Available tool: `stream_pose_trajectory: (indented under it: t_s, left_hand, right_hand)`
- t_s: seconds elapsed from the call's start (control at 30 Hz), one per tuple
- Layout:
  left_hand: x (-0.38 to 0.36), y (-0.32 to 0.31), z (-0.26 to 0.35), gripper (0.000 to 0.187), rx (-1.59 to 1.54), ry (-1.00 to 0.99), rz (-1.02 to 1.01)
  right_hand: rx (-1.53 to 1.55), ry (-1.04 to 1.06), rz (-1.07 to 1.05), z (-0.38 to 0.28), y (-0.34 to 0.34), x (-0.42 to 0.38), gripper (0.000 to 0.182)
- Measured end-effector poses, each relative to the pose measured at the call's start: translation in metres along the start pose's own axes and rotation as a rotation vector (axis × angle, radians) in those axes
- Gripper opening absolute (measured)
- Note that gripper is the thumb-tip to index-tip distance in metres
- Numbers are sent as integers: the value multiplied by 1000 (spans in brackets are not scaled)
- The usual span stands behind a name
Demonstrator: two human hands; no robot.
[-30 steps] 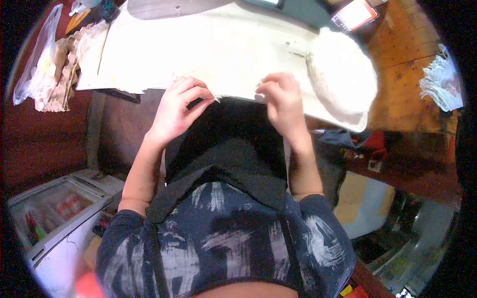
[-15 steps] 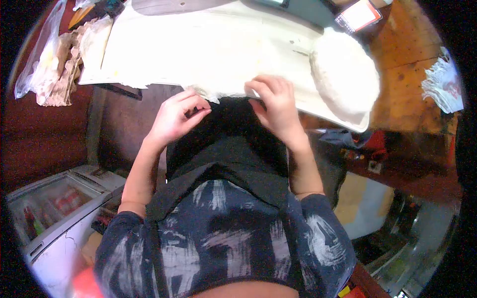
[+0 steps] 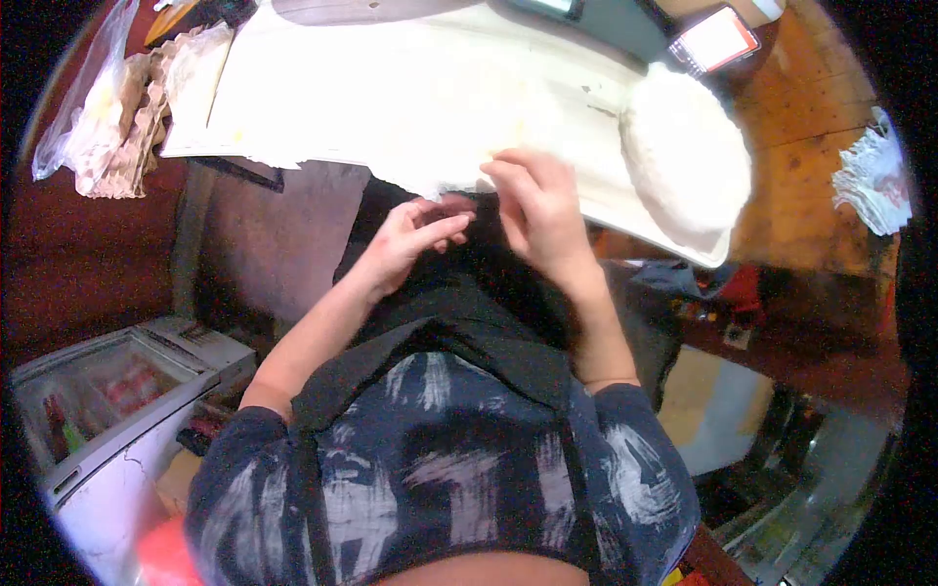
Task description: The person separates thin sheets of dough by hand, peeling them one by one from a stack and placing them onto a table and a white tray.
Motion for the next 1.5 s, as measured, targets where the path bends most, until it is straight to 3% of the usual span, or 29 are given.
stream_pose_trajectory:
  t_s: [0.17,0.47,0.87,1.07,1.5]
  left_hand:
    - [17,-8,-10,28,-55,-83,138]
    - [20,-6,-6,21,-108,-150,183]
    - [11,-4,13,10,12,-375,78]
    - [10,-3,16,11,29,-337,83]
    - [6,-3,22,11,82,-313,118]
  right_hand:
    - [-43,-42,-39,7,5,2,40]
    - [-11,-2,-70,2,6,13,36]
    - [-4,161,-127,-8,2,24,23]
    - [-77,259,-92,-11,-4,29,13]
    - [-91,214,-19,-5,-13,37,18]
Point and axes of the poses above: each hand's wrist, its own x-axis towards the middle knuckle, its own y-axis out of the back of the hand, z = x × y, the point moved 5 cm from there along x, towards the middle knuckle, and after that the axes turned 6 degrees about -x, right-handed, at the moved point
